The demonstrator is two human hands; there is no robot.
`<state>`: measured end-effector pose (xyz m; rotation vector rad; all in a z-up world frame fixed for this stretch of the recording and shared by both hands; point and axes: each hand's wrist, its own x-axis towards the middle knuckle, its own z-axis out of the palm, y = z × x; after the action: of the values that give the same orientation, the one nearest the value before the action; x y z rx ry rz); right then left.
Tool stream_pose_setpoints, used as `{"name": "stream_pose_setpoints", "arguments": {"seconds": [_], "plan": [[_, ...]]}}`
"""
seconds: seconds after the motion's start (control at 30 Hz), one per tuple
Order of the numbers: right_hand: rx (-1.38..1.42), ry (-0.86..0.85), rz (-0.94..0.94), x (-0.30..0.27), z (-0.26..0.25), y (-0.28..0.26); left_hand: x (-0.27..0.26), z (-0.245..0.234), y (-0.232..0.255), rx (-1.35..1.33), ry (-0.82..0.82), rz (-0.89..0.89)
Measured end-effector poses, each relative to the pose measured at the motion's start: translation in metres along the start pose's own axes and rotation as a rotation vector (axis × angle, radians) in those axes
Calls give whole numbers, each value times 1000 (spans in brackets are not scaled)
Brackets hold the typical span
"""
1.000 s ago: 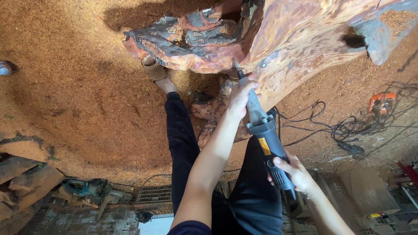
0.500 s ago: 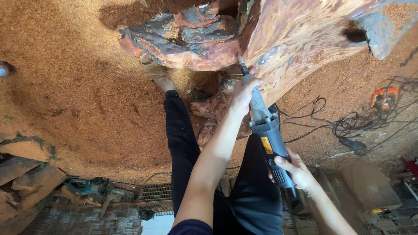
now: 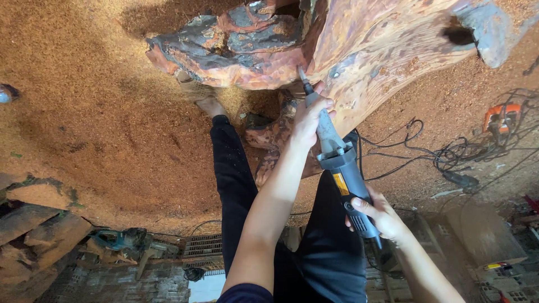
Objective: Using a power carving tool to shape and refine the surface of a large wooden stump in a workshop.
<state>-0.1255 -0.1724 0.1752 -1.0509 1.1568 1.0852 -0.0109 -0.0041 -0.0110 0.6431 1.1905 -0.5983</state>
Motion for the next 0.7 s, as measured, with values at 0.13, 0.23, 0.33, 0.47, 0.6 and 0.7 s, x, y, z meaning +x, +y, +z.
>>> {"name": "stream_pose_setpoints", "arguments": {"seconds": [0.13, 0.23, 0.33, 0.47, 0.6, 0.7], "plan": [[-15, -12, 6, 4, 0, 2, -4, -2, 5, -8, 22, 26], [-23, -18, 17, 2, 8, -6, 30, -30, -33, 3, 11, 67], [44, -76, -3, 4, 8, -2, 11, -16, -8, 30, 85, 80], [107, -129, -47, -2, 15, 8, -12, 2, 27, 64, 89, 55], [149, -105, -76, -9, 38, -6, 0, -4, 19, 151, 51, 85], [135, -119, -97, -3, 31, 7, -7, 0, 27, 157, 47, 84]]}}
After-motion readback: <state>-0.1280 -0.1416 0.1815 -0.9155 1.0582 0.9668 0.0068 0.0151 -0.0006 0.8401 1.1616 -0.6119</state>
